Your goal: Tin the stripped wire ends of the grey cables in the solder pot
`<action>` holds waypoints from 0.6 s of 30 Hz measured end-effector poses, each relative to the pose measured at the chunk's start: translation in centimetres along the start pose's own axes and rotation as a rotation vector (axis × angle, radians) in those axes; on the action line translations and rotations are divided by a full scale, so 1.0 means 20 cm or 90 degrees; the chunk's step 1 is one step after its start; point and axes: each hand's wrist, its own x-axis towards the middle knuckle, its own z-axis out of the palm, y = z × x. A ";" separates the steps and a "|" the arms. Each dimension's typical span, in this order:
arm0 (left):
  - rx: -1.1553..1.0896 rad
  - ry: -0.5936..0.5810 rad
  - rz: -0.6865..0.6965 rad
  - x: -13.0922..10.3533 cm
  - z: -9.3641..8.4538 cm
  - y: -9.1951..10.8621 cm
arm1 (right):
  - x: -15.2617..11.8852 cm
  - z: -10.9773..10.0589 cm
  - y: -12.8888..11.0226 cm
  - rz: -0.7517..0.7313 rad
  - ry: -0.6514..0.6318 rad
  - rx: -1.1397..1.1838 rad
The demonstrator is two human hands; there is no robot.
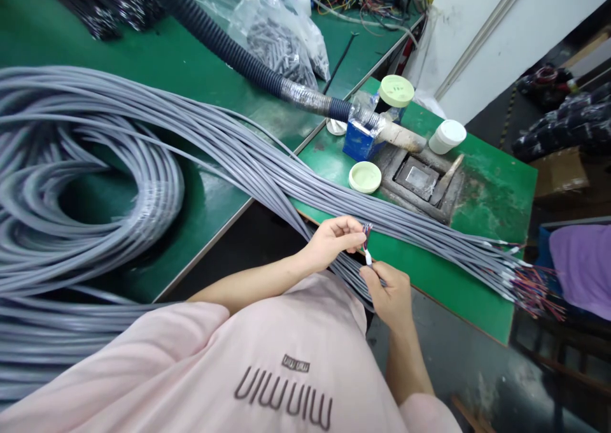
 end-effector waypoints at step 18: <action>-0.066 0.012 0.005 -0.01 0.02 -0.02 | 0.21 0.02 -0.10 0.071 0.127 0.234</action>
